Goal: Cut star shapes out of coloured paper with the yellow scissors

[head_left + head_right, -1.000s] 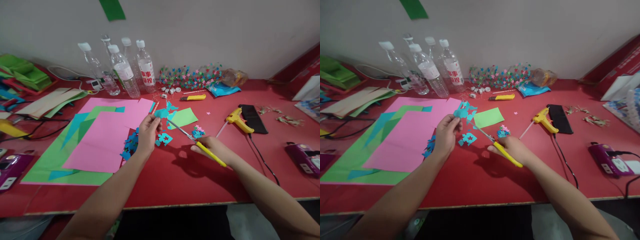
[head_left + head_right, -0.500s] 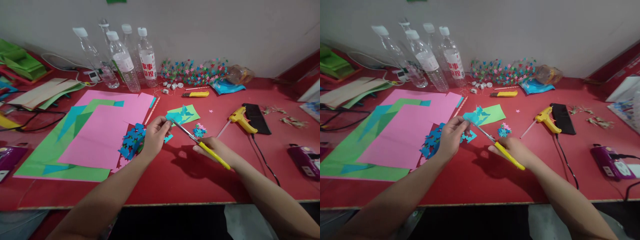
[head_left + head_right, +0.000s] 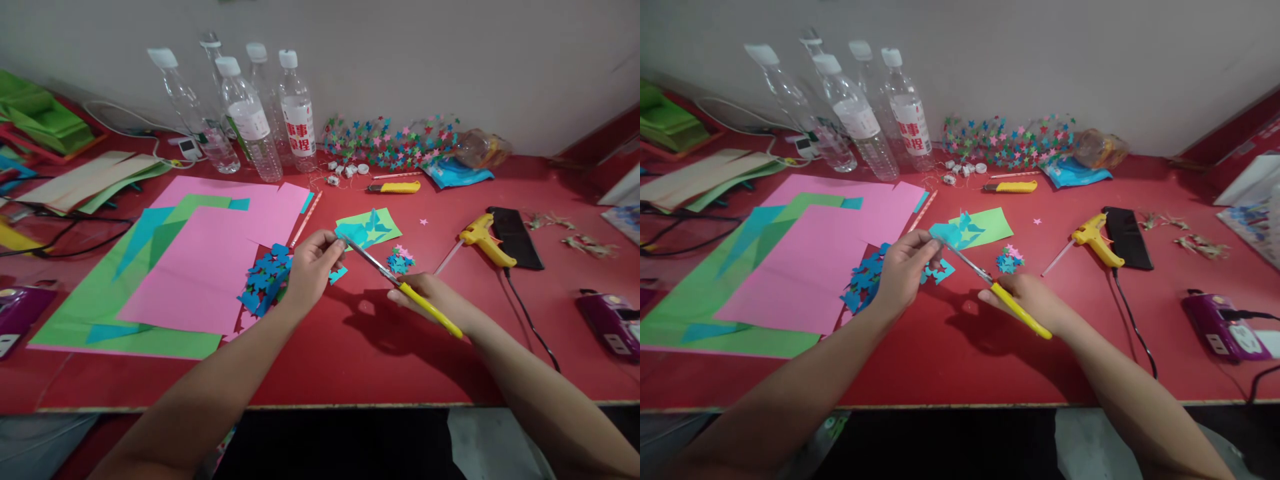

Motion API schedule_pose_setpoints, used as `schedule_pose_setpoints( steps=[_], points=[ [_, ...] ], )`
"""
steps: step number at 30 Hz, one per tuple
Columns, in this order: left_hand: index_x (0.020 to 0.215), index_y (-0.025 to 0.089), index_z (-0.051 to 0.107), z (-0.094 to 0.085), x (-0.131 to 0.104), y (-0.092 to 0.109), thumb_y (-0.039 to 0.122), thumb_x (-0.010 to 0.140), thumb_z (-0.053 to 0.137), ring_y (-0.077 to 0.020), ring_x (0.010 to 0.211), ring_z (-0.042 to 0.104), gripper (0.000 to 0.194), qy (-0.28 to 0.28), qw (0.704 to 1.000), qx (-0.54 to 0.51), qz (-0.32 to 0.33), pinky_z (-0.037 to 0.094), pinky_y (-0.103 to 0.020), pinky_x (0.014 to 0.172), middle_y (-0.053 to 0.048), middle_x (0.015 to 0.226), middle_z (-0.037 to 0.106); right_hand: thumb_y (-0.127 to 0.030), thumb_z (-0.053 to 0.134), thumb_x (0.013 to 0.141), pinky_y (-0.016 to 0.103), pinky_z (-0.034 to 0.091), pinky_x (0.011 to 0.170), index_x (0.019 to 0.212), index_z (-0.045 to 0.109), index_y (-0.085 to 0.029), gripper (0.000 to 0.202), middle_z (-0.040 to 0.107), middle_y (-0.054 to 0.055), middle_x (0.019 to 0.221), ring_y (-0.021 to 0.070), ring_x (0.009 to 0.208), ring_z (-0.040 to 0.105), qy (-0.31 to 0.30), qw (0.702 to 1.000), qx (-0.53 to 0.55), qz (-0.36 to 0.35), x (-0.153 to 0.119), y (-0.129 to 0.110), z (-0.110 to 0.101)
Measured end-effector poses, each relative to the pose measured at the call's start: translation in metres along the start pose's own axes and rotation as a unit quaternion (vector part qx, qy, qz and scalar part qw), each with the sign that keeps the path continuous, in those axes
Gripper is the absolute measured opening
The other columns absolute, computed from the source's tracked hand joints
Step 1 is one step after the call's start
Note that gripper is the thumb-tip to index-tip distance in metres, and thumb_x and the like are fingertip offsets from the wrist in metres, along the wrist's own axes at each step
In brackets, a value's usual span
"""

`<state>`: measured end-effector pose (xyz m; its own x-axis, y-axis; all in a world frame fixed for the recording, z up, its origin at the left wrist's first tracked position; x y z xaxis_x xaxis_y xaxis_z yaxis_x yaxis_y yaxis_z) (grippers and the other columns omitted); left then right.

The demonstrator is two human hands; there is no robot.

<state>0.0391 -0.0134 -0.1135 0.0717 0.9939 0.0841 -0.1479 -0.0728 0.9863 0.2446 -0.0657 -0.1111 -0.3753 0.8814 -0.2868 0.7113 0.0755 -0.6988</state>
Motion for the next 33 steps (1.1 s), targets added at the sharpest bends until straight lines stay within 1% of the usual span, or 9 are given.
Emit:
schedule_pose_setpoints(
  steps=[11, 17, 20, 25, 30, 33],
  points=[
    [0.064, 0.018, 0.055, -0.0005, 0.001, -0.0005, 0.022, 0.079, 0.061, -0.0052, 0.049, 0.049, 0.016, -0.001, 1.0, 0.005, -0.011, 0.042, -0.018, 0.049, 0.004, 0.056, 0.054, -0.072, 0.044, 0.084, 0.024, 0.026, 0.049, 0.062, 0.039, -0.02, 0.056, 0.035, -0.005, 0.057, 0.0098, 0.053, 0.032, 0.001, 1.0, -0.009, 0.012, 0.002, 0.0036, 0.002],
    [0.069, 0.017, 0.059, 0.0018, 0.0019, -0.0048, 0.024, 0.078, 0.063, -0.0061, 0.052, 0.053, 0.012, -0.026, 0.998, -0.044, -0.043, 0.045, -0.02, 0.052, 0.002, 0.06, 0.058, -0.071, 0.047, 0.082, 0.024, 0.026, 0.049, 0.062, 0.041, -0.02, 0.056, 0.035, -0.004, 0.057, 0.0101, 0.053, 0.033, 0.014, 1.0, 0.011, 0.019, 0.0035, 0.006, 0.003],
    [0.071, 0.016, 0.061, 0.0018, 0.0021, -0.0066, 0.024, 0.077, 0.065, -0.006, 0.052, 0.053, 0.011, -0.024, 0.996, -0.068, -0.053, 0.044, -0.02, 0.052, 0.002, 0.061, 0.06, -0.072, 0.046, 0.082, 0.024, 0.026, 0.049, 0.062, 0.042, -0.02, 0.056, 0.036, -0.004, 0.057, 0.0103, 0.054, 0.034, 0.016, 1.0, 0.008, 0.02, 0.0038, 0.004, 0.0023],
    [0.073, 0.016, 0.063, 0.0009, 0.0029, -0.007, 0.023, 0.077, 0.064, -0.0059, 0.05, 0.052, 0.008, -0.02, 0.995, -0.086, -0.055, 0.042, -0.02, 0.05, 0.002, 0.059, 0.059, -0.072, 0.047, 0.081, 0.024, 0.028, 0.05, 0.062, 0.043, -0.019, 0.056, 0.038, -0.004, 0.057, 0.0103, 0.054, 0.035, 0.013, 0.999, 0.001, 0.029, 0.0037, 0.0002, 0.0015],
    [0.072, 0.017, 0.063, 0.0007, 0.0032, -0.0064, 0.022, 0.078, 0.062, -0.006, 0.049, 0.05, 0.008, -0.013, 0.995, -0.076, -0.056, 0.041, -0.021, 0.048, 0.002, 0.059, 0.058, -0.072, 0.048, 0.082, 0.026, 0.03, 0.051, 0.064, 0.046, -0.019, 0.056, 0.042, -0.003, 0.058, 0.0107, 0.054, 0.036, 0.01, 1.0, 0.007, 0.025, 0.0021, -0.0017, 0.0024],
    [0.07, 0.017, 0.062, 0.0, 0.0021, -0.0051, 0.022, 0.078, 0.061, -0.0062, 0.05, 0.051, 0.01, -0.011, 0.997, -0.066, -0.044, 0.042, -0.021, 0.049, 0.002, 0.059, 0.058, -0.073, 0.047, 0.082, 0.026, 0.03, 0.051, 0.065, 0.048, -0.018, 0.057, 0.042, -0.003, 0.057, 0.0108, 0.053, 0.036, 0.001, 0.999, 0.018, 0.027, -0.0003, -0.0037, 0.0024]
  ],
)
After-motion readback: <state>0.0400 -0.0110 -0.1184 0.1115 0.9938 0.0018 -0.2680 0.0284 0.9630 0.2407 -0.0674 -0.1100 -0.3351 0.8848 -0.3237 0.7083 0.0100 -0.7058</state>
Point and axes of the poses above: each hand's wrist, its own x-axis towards the middle knuckle, its own z-axis out of the palm, y = z × x, the point moved 3 cm from there along x, towards the middle knuckle
